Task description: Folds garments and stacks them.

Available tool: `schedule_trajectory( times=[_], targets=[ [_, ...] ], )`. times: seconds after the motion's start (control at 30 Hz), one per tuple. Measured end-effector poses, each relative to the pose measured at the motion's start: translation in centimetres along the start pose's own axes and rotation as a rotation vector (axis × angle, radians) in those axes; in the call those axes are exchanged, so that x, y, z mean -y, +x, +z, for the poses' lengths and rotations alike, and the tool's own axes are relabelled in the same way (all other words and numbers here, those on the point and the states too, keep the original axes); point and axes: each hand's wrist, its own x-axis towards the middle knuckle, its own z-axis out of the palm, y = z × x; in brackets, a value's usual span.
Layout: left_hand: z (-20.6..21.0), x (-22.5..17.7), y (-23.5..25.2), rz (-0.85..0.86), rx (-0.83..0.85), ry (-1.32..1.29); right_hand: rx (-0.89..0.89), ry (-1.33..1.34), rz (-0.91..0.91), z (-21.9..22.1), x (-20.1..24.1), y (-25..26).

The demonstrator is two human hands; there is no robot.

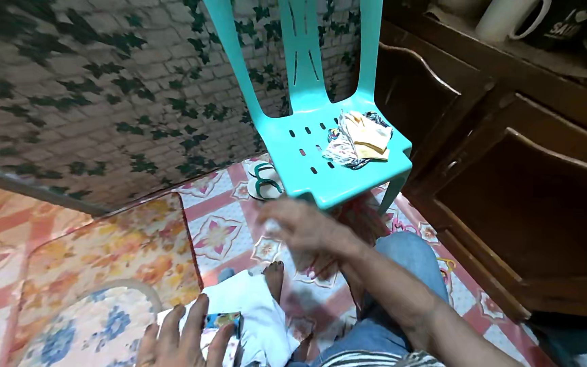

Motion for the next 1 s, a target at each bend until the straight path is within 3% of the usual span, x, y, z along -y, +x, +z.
schedule_trajectory(
  times=[0.1, 0.2, 0.3, 0.43, 0.63, 0.7, 0.83, 0.93, 1.0],
  targets=[
    [0.1, -0.2, -0.1, -0.031, -0.014, 0.014, -0.237, -0.389, 0.293, -6.5, -6.4, 1.2],
    [0.0, 0.0, -0.1, -0.029, -0.022, 0.006, -0.092, -0.594, 0.674, -11.8, -11.4, 1.0],
    [0.1, -0.1, 0.0, -0.033, -0.01, 0.019, -0.004, -0.642, 0.82, -14.4, -15.1, 0.0],
    [0.0, -0.2, 0.1, -0.021, -0.018, 0.031, -0.176, -0.557, 0.799, -16.1, -17.2, -0.3],
    [0.0, -0.1, -0.1, -0.021, -0.035, 0.017, -0.582, 0.063, 0.75, -20.2, -17.1, 0.9],
    [0.1, -0.1, -0.2, -0.021, -0.04, 0.027, -0.548, 0.137, 0.756, -20.8, -15.9, 0.9],
    [0.3, -0.1, -0.3, -0.012, -0.06, 0.021, -0.303, 0.056, 0.763, -20.3, -14.8, 1.1],
    [0.4, -0.1, -0.3, -0.009, -0.071, 0.015, -0.156, -0.182, 0.62, -17.7, -16.6, 1.1],
    [0.5, -0.1, -0.4, -0.006, -0.076, 0.016, -0.04, -0.435, 0.625, -15.6, -16.3, 1.1]
  ],
)
